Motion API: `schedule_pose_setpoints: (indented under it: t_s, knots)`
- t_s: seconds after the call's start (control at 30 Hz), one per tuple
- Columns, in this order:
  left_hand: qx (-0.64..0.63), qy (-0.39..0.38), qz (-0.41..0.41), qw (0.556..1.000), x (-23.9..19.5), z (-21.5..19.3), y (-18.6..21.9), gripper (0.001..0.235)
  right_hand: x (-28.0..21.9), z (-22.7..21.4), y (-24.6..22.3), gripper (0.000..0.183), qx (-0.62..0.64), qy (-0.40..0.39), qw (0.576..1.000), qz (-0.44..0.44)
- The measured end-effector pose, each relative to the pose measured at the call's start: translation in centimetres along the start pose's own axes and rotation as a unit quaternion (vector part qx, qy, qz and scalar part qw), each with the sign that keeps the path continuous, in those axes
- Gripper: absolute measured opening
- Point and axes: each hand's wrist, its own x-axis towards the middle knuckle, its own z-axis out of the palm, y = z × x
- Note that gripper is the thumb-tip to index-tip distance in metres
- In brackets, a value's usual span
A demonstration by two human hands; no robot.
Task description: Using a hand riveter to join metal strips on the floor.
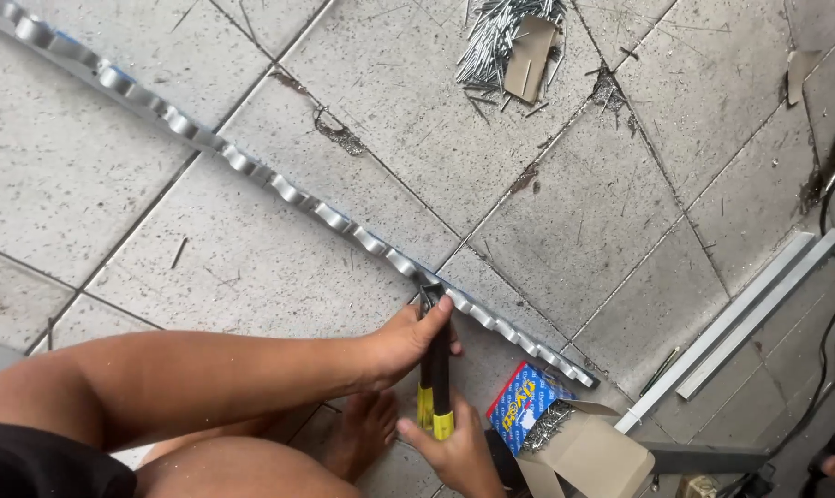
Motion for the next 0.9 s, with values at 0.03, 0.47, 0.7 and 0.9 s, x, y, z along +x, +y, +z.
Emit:
schedule_pose_setpoints:
  t_s: [0.03, 0.47, 0.7, 0.9]
  knots:
    - [0.010, 0.008, 0.006, 1.000, 0.2, 0.1, -0.1, 0.076, 1.7, 1.5, 2.8, 0.065, -0.071, 0.120, 0.989, -0.047]
    - [0.032, -0.118, 0.093, 0.988, 4.1, -3.1, -4.3, 0.084, -5.4, -6.4, -5.1, 0.075, -0.076, -0.031, 0.986, -0.142]
    - [0.031, -0.046, 0.046, 0.997, 2.6, -0.8, -2.5, 0.083, 3.0, 1.7, 2.9, 0.048, -0.115, 0.221, 0.965, -0.079]
    - [0.149, -0.107, 0.140, 0.973, 3.1, -2.6, -2.5, 0.094, 1.2, -0.8, -1.9, 0.043, -0.165, 0.192, 0.967, -0.035]
